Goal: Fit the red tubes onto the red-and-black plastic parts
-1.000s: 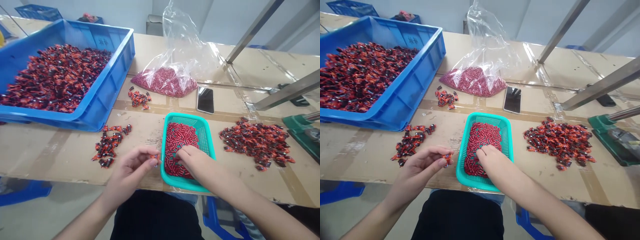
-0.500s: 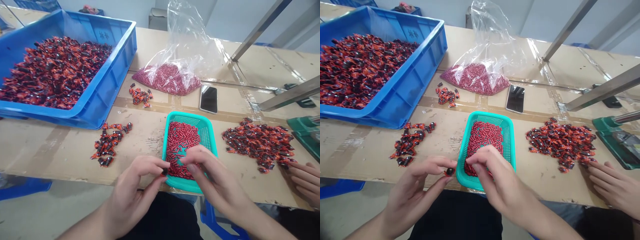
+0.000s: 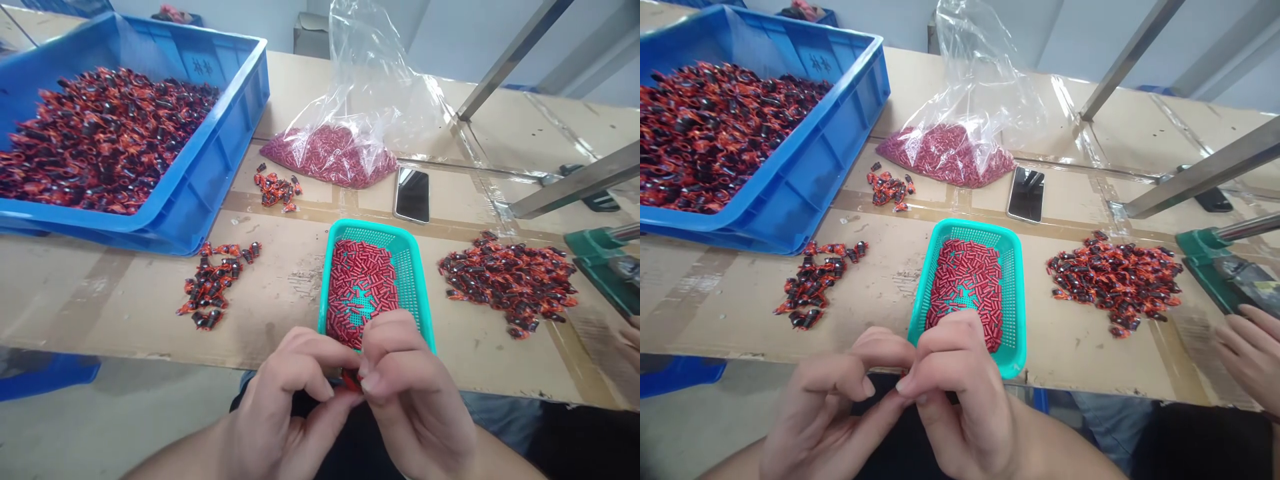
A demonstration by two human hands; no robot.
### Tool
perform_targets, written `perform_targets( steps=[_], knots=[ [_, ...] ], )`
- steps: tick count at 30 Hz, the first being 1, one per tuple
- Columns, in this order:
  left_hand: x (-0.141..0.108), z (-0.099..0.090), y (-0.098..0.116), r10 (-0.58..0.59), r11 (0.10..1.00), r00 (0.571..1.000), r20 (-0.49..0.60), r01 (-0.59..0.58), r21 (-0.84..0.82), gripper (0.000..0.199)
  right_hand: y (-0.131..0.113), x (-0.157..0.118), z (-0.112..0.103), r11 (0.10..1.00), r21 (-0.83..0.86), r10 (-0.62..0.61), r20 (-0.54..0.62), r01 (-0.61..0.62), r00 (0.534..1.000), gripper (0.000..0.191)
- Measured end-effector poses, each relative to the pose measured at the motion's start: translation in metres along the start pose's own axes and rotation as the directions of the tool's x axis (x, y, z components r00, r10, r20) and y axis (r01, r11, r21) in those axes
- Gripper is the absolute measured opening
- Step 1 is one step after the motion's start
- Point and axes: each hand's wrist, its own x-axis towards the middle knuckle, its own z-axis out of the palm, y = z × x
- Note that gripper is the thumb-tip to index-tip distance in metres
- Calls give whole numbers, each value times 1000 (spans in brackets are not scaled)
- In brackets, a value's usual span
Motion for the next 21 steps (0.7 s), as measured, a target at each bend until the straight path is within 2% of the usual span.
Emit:
perform_targets(
  steps=[3, 6, 8, 10, 13, 15, 17, 19, 21],
  knots=[
    [3, -1, 2, 14, 1000, 1000, 14, -15, 24, 33, 2, -3, -1, 1000, 14, -12, 6, 12, 1000, 44],
    [4, -1, 3, 58, 988, 998, -1, -58, 146, 30, 2, -7, 1, 997, 64, 43, 11, -43, 999, 43],
    [4, -2, 5, 93, 966, 996, -2, -90, 243, 28, 2, -12, 2, 978, 146, 155, -10, -152, 988, 36],
    [4, -2, 6, 132, 940, 991, 16, -130, 314, 27, 1, -16, 3, 929, 220, 309, -18, -297, 951, 26],
    [2, -1, 7, 165, 910, 986, 24, -162, 381, 20, 1, -18, 4, 848, 256, 459, 86, -465, 884, 27],
    [1, 2, 5, 191, 904, 981, -42, -159, 397, 20, 2, -14, 5, 843, 267, 439, 159, -466, 884, 30],
    [1, 4, 4, 253, 897, 962, -100, -195, 397, 21, 3, -10, 8, 870, 293, 371, 138, -396, 918, 34],
    [5, 3, 5, 309, 877, 948, -79, -252, 408, 17, 2, -6, 11, 895, 307, 315, 79, -324, 946, 35],
    [9, 1, 7, 296, 870, 953, -58, -243, 430, 12, 0, -4, 13, 905, 307, 293, 54, -295, 955, 35]
  ],
)
